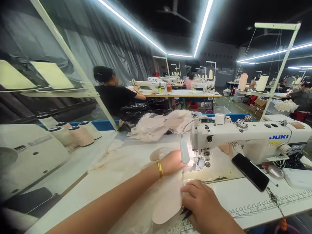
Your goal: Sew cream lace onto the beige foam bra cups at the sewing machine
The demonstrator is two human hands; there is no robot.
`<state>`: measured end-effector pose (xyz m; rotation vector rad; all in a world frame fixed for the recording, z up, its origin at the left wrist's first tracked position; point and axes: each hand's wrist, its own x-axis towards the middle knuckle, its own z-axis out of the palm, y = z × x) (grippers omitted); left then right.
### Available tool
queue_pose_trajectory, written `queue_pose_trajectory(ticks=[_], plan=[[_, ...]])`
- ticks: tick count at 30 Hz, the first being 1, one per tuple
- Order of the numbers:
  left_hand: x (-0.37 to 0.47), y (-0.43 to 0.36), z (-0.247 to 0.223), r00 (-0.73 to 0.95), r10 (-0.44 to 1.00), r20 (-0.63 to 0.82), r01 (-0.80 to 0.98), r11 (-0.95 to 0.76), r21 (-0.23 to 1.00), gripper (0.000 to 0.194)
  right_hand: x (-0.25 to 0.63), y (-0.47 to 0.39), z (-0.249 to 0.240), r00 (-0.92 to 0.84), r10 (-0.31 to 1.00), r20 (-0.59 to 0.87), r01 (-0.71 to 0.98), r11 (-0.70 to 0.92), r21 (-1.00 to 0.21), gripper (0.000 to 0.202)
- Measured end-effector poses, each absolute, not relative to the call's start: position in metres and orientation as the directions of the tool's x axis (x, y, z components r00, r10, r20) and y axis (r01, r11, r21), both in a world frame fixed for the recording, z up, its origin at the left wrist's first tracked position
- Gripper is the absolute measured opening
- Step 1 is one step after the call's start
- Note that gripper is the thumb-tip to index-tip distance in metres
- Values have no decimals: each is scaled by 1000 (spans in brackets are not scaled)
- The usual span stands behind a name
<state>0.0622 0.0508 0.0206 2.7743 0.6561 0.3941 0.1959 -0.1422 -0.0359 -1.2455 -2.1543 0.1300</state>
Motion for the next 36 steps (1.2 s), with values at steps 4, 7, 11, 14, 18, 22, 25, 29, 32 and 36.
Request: queue_pose_trajectory(ticks=[4, 7, 11, 14, 18, 22, 25, 29, 32, 36], plan=[[66, 32, 9, 854, 442, 276, 362, -884, 294, 7, 196, -140, -41, -339, 796, 501, 700, 570, -431, 62], [64, 23, 1, 864, 389, 321, 317, -914, 254, 12, 196, -140, -43, -322, 795, 514, 692, 568, -445, 65], [63, 21, -6, 860, 345, 376, 282, -936, 212, 15, 197, -141, -43, -327, 792, 516, 698, 570, -434, 63], [64, 21, -8, 849, 339, 405, 280, -939, 199, 15, 197, -142, -44, -327, 799, 505, 707, 561, -431, 62], [65, 20, -11, 846, 342, 409, 289, -939, 188, 14, 198, -143, -47, -326, 812, 484, 708, 549, -444, 62], [69, 20, -12, 852, 357, 383, 310, -934, 180, 17, 200, -144, -48, -327, 838, 438, 728, 518, -448, 64], [71, 20, -4, 856, 378, 353, 337, -925, 173, 22, 201, -145, -47, -293, 873, 391, 763, 460, -455, 60], [60, 8, 18, 861, 399, 315, 358, -916, 181, 19, 200, -146, -48, -229, 905, 358, 805, 384, -453, 55], [46, -14, 28, 861, 485, 154, 436, -859, 270, 24, 199, -149, -47, -210, 923, 324, 826, 344, -446, 57], [38, -41, 21, 885, 464, -40, 461, -861, 215, 19, 208, -155, -36, -234, 920, 314, 805, 364, -467, 61]])
